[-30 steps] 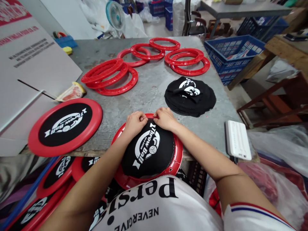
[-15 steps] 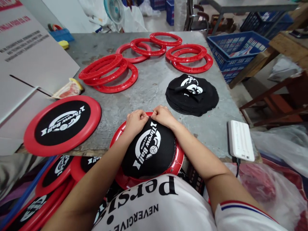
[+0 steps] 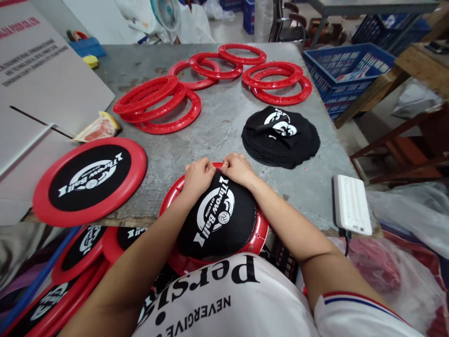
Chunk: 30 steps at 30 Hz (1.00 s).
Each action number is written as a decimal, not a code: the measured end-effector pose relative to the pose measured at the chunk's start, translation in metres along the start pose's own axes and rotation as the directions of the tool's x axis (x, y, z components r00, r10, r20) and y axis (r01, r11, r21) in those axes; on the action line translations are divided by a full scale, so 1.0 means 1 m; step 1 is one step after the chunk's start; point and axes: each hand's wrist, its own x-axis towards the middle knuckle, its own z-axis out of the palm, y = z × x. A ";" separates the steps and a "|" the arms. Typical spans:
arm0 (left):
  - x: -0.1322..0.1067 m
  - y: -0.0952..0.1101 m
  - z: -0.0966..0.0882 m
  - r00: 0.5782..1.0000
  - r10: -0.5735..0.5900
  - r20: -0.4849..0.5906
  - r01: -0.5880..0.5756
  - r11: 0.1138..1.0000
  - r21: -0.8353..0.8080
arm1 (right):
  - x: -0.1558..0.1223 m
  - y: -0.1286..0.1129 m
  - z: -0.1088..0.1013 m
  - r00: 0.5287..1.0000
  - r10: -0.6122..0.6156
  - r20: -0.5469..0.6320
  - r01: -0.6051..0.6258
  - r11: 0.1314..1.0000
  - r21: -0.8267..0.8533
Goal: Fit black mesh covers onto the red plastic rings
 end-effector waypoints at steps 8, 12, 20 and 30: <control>-0.006 -0.021 -0.009 0.988 0.150 0.025 -0.142 0.969 -0.203 | -0.002 0.001 0.001 1.000 0.001 -0.017 -0.001 1.000 -0.009; -0.006 -0.028 -0.008 0.986 0.159 0.039 -0.138 0.934 -0.329 | -0.004 0.000 -0.001 1.000 -0.017 -0.013 0.017 0.999 -0.028; -0.002 -0.032 -0.007 0.993 0.111 0.050 -0.079 0.901 -0.427 | 0.019 -0.023 -0.018 0.962 -0.144 0.232 0.149 0.989 -0.005; 0.001 -0.029 -0.004 0.999 0.047 0.027 -0.033 0.923 -0.382 | 0.026 -0.016 0.001 0.963 -0.103 0.248 0.060 0.983 0.173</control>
